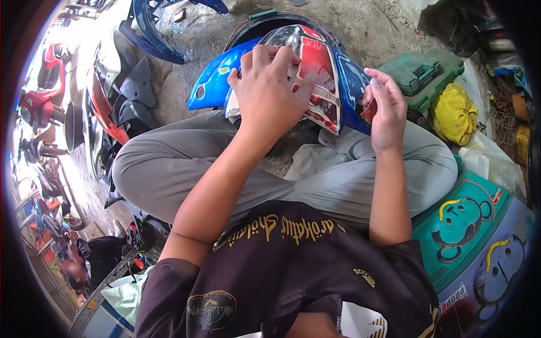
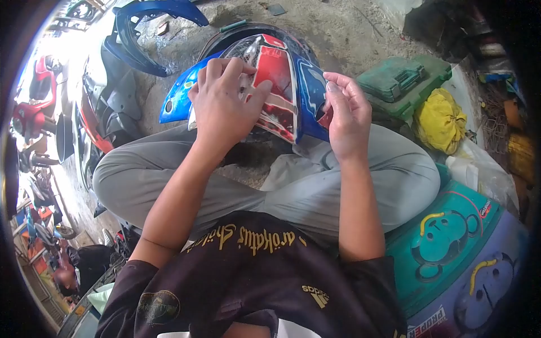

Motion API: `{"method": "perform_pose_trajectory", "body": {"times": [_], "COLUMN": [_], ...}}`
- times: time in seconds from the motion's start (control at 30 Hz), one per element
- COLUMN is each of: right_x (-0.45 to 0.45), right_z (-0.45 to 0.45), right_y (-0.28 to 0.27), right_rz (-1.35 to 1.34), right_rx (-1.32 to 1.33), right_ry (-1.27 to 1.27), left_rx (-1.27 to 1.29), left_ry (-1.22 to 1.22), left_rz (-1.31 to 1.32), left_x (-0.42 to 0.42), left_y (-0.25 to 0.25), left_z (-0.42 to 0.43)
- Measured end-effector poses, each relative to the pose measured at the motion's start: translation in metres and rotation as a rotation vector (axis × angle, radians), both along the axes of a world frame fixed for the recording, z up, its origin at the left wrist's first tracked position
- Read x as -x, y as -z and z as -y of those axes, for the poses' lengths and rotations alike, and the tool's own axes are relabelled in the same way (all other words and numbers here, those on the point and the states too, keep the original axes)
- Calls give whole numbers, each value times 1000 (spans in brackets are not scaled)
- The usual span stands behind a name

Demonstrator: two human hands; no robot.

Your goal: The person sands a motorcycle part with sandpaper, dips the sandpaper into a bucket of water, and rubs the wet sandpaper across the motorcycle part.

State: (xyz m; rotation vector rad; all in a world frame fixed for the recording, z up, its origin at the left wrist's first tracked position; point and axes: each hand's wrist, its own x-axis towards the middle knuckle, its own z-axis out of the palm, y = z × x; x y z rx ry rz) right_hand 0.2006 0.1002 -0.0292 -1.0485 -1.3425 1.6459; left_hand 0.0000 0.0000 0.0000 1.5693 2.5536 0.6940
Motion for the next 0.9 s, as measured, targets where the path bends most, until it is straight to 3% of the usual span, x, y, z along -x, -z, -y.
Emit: {"method": "perform_pose_trajectory", "body": {"times": [0.17,0.27,0.37,0.6,0.77,0.9], "right_x": [-5,-3,0,25,26,23], "right_z": [-5,1,2,-5,-25,-36], "right_y": [1,-2,-3,-11,31,30], "right_rz": [-165,-121,-337,-411,-384,-348], "right_rx": [23,-11,33,-151,-75,-17], "right_ry": [-3,-46,39,-60,-7,-2], "left_rx": [-102,-67,-82,-454,-381,-294], "left_ry": [17,-19,-11,-63,-2,27], "left_rz": [-19,-12,-49,-91,-72,-114], "left_x": [-11,-18,-13,-3,14,28], "left_y": [-3,-7,0,46,51,40], "left_z": [3,5,10,42,24,2]}}
